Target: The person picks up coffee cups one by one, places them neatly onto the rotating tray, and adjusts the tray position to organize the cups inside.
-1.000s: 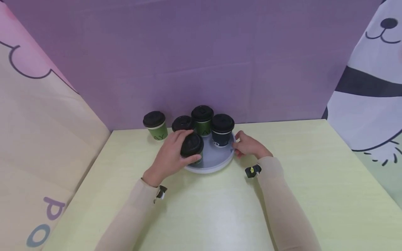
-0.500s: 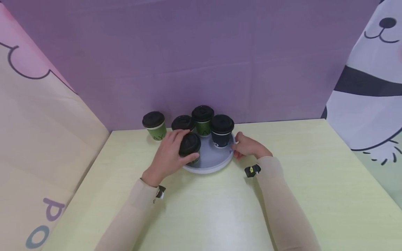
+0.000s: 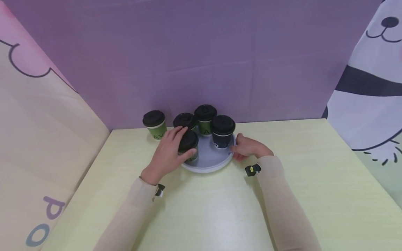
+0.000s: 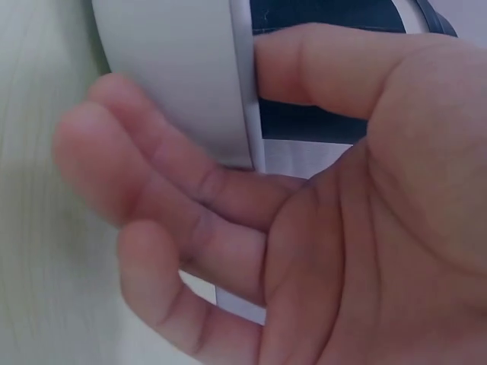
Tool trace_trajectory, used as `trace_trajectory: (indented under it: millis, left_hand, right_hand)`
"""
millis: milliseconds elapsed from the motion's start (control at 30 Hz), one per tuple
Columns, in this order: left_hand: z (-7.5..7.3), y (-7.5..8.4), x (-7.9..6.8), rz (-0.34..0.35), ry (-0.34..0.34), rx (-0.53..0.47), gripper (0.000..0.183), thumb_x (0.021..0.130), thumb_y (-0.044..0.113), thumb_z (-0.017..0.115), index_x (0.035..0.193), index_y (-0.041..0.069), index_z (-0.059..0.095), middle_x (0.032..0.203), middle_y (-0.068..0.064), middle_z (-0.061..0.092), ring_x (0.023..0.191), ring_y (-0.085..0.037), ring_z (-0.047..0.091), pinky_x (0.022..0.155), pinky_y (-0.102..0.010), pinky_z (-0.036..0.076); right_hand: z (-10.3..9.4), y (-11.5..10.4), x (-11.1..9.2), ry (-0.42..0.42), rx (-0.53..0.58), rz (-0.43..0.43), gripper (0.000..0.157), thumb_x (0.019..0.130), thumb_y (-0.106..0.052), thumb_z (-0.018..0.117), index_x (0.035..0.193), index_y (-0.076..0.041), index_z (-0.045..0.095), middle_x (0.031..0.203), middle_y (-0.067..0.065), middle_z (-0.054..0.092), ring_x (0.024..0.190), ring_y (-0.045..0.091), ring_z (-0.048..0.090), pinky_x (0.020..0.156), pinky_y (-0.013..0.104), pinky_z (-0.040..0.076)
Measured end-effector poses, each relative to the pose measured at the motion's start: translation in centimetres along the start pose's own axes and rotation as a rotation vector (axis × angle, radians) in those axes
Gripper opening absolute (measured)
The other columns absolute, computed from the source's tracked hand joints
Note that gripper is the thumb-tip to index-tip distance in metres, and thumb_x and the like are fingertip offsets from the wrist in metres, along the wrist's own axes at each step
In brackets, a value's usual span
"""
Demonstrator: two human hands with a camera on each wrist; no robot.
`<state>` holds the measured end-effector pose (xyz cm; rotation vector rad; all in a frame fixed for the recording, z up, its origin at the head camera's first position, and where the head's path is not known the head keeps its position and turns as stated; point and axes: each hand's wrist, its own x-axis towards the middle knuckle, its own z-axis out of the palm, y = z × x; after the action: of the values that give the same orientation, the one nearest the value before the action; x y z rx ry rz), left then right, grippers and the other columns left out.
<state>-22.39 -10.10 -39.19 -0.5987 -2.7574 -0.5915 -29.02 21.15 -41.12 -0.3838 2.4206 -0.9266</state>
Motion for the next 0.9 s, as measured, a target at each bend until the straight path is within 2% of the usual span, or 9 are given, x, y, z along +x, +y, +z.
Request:
trace_trajectory:
  millis: [267,433,533,633,900]
  left_hand:
    - [0.2,-0.5,0.0,-0.014,-0.018,-0.019,0.081,0.098,0.053,0.064,0.16,0.011,0.034,0.162,-0.02,0.035,0.147,-0.04,0.037,0.121,-0.055,0.033]
    - [0.2,-0.7,0.1,-0.008,-0.026,-0.031,0.079,0.098,0.052,0.063,0.16,0.012,0.033,0.163,-0.021,0.033,0.148,-0.04,0.036,0.122,-0.056,0.032]
    - [0.1,-0.8,0.1,-0.009,-0.032,-0.044,0.077,0.099,0.051,0.063,0.16,0.013,0.034,0.163,-0.02,0.033,0.149,-0.039,0.035,0.122,-0.056,0.032]
    - [0.1,-0.8,0.1,-0.015,-0.039,-0.06,0.076,0.099,0.05,0.063,0.159,0.014,0.034,0.163,-0.019,0.032,0.149,-0.039,0.035,0.122,-0.056,0.032]
    - [-0.1,-0.9,0.1,-0.023,-0.036,-0.071,0.071,0.099,0.044,0.064,0.158,0.015,0.037,0.164,-0.018,0.032,0.151,-0.036,0.033,0.122,-0.053,0.033]
  right_hand:
    - [0.0,0.2,0.0,-0.034,-0.002,0.009,0.033,0.102,-0.026,0.056,0.11,0.004,0.045,0.085,0.013,0.069,0.069,0.021,0.067,0.067,0.033,0.056]
    - [-0.4,0.2,-0.4,-0.053,-0.011,0.042,0.038,0.103,-0.032,0.055,0.114,0.003,0.046,0.09,0.014,0.071,0.072,0.021,0.069,0.07,0.034,0.056]
    - [-0.8,0.2,-0.5,-0.042,-0.005,0.068,0.034,0.104,-0.03,0.052,0.116,0.002,0.048,0.093,0.014,0.073,0.076,0.021,0.069,0.072,0.034,0.055]
    - [-1.1,0.4,-0.4,0.023,-0.003,0.054,0.029,0.105,-0.024,0.048,0.116,0.003,0.051,0.092,0.016,0.073,0.075,0.021,0.068,0.071,0.034,0.056]
    - [-0.7,1.3,1.3,0.343,-0.003,0.04,0.031,0.106,-0.026,0.047,0.116,0.003,0.053,0.081,0.009,0.068,0.068,0.017,0.061,0.065,0.029,0.05]
